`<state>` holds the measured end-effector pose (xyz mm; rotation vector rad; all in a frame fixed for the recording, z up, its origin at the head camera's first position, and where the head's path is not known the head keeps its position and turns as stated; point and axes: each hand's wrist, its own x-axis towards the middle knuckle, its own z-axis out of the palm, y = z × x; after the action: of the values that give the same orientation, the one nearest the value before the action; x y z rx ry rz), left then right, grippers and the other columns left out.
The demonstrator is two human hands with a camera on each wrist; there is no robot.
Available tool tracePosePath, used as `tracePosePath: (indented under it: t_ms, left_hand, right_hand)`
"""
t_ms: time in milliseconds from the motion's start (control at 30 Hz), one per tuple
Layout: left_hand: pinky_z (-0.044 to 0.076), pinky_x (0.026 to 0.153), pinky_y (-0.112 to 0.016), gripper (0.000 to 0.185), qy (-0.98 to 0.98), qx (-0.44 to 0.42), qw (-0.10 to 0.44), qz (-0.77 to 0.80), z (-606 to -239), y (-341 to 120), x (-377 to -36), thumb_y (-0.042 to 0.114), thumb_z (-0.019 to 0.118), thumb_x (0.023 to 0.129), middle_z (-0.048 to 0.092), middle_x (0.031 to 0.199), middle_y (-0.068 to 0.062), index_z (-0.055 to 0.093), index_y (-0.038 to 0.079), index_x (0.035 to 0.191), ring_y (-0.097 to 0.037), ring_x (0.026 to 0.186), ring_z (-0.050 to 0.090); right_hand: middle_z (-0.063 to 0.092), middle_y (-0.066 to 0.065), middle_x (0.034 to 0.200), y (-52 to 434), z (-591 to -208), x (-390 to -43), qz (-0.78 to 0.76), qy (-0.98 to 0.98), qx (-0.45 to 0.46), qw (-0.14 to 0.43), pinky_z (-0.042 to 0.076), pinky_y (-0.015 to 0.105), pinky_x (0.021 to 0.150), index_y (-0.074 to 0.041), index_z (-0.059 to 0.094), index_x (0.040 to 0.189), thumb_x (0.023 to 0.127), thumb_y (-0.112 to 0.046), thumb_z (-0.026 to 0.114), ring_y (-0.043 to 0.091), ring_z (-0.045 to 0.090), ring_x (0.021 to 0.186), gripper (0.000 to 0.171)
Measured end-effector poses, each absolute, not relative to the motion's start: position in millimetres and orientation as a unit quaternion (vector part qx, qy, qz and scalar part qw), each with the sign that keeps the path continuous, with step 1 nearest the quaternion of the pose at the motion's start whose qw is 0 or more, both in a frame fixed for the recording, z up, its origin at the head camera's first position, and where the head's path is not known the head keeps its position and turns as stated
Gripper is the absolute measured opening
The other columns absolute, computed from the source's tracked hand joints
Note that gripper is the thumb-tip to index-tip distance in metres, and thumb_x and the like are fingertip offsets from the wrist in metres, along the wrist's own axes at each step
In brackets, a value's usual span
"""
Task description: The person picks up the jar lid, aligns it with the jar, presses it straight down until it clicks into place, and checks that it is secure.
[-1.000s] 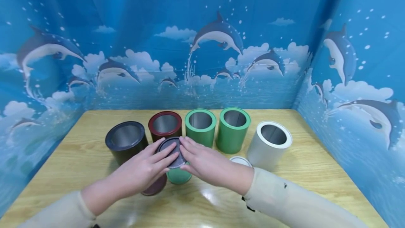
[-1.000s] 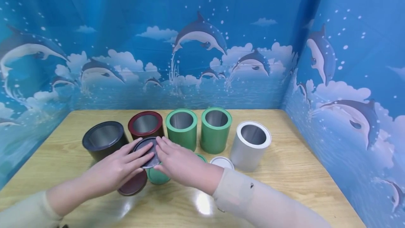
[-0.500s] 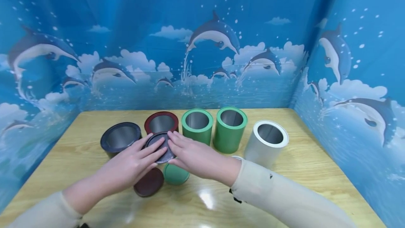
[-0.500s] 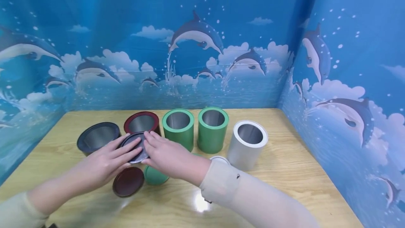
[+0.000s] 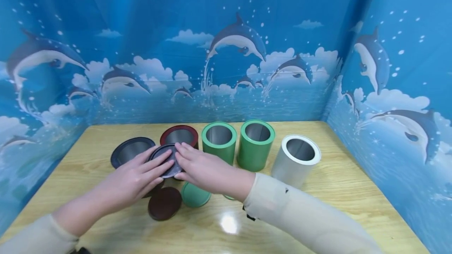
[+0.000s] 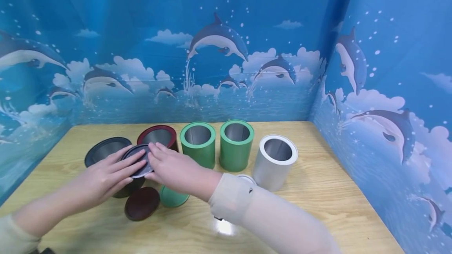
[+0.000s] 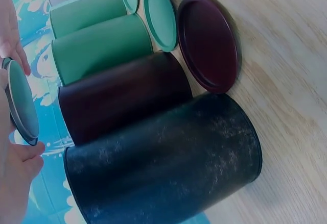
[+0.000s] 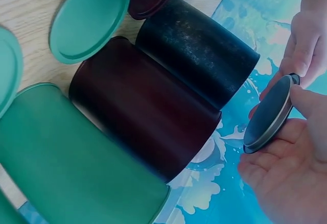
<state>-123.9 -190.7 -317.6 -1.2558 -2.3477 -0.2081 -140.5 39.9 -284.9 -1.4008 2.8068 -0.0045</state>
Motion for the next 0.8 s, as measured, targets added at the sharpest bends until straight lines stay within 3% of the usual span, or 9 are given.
tracePosePath:
  t_ms: [233,800]
  left_hand:
    - [0.048,0.082,-0.055,0.051,-0.858,-0.445,0.244,-0.082,-316,-201,-126,0.042,0.032,0.1,0.046,0.14,-0.009,0.052,0.012,0.135,-0.042,0.12,0.045]
    - [0.048,0.08,-0.056,0.052,-0.861,-0.431,0.262,-0.074,-323,-224,-135,0.043,0.032,0.1,0.047,0.139,-0.006,0.053,0.011,0.133,-0.041,0.118,0.047]
  right_hand:
    - [0.02,0.012,0.152,27,-281,-148,0.018,0.888,-0.459,-0.006,0.021,0.026,0.109,-0.005,0.031,0.145,0.099,-0.042,0.034,0.02,0.015,0.14,0.059]
    - [0.015,0.006,0.154,2,-282,-161,0.015,0.892,-0.452,0.022,0.022,0.024,0.108,-0.009,0.028,0.147,0.099,-0.044,0.034,0.015,0.011,0.14,0.059]
